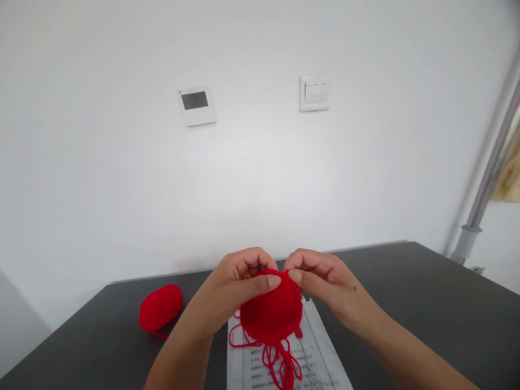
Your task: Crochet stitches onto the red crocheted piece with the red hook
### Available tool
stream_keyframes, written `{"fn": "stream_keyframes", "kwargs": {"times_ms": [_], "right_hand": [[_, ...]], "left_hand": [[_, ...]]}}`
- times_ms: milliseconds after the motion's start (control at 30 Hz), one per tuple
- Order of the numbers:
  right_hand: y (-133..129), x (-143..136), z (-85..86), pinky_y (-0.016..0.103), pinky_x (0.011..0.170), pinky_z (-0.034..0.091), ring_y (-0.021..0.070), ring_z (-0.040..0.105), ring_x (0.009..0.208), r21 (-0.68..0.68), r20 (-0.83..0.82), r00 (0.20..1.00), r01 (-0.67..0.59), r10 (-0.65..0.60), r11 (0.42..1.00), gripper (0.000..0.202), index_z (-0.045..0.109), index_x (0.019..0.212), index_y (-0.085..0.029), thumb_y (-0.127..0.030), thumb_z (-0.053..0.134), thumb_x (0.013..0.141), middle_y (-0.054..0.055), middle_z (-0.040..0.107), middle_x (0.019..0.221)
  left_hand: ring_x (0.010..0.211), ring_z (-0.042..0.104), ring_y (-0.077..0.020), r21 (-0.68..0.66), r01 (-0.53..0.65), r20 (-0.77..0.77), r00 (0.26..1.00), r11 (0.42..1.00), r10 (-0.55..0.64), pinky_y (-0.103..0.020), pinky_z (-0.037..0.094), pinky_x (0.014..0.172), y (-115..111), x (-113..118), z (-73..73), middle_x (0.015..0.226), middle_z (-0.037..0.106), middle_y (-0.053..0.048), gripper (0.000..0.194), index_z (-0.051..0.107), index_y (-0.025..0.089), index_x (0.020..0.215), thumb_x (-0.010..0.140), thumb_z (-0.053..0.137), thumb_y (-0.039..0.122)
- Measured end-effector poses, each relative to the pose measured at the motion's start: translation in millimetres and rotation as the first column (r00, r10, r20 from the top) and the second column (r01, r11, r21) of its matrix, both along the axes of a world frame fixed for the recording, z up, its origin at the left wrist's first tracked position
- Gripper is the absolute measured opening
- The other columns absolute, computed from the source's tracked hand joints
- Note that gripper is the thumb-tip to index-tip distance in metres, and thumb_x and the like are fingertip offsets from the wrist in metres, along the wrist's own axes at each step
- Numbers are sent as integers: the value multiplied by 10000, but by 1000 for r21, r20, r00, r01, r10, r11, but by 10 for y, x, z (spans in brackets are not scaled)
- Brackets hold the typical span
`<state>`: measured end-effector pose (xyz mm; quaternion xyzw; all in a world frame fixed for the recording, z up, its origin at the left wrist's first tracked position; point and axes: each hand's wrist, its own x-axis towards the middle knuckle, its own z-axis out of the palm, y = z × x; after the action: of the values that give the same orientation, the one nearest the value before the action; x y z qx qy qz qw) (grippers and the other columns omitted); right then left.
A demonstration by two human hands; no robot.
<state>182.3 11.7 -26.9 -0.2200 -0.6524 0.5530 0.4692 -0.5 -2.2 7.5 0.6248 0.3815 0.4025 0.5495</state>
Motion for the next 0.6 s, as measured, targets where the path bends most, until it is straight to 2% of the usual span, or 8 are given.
{"fn": "stream_keyframes", "kwargs": {"times_ms": [333, 600], "right_hand": [[-18, 43, 55, 225, 589, 366, 93, 442, 607, 57, 68, 997, -38, 34, 998, 252, 604, 773, -154, -366, 567, 905, -25, 527, 662], [-32, 45, 71, 245, 591, 379, 119, 470, 643, 184, 186, 974, 94, -129, 978, 140, 579, 754, -173, -271, 586, 854, -10, 543, 683]], "left_hand": [[443, 411, -52, -12, -16, 23, 1000, 1000, 17, -160, 265, 429, 1, -29, -13, 535, 547, 48, 189, 594, 161, 704, 700, 738, 282], [440, 379, -49, 5, -40, -22, 999, 999, 40, -171, 247, 434, 5, 6, 4, 534, 514, 59, 229, 596, 155, 705, 703, 753, 322]]}}
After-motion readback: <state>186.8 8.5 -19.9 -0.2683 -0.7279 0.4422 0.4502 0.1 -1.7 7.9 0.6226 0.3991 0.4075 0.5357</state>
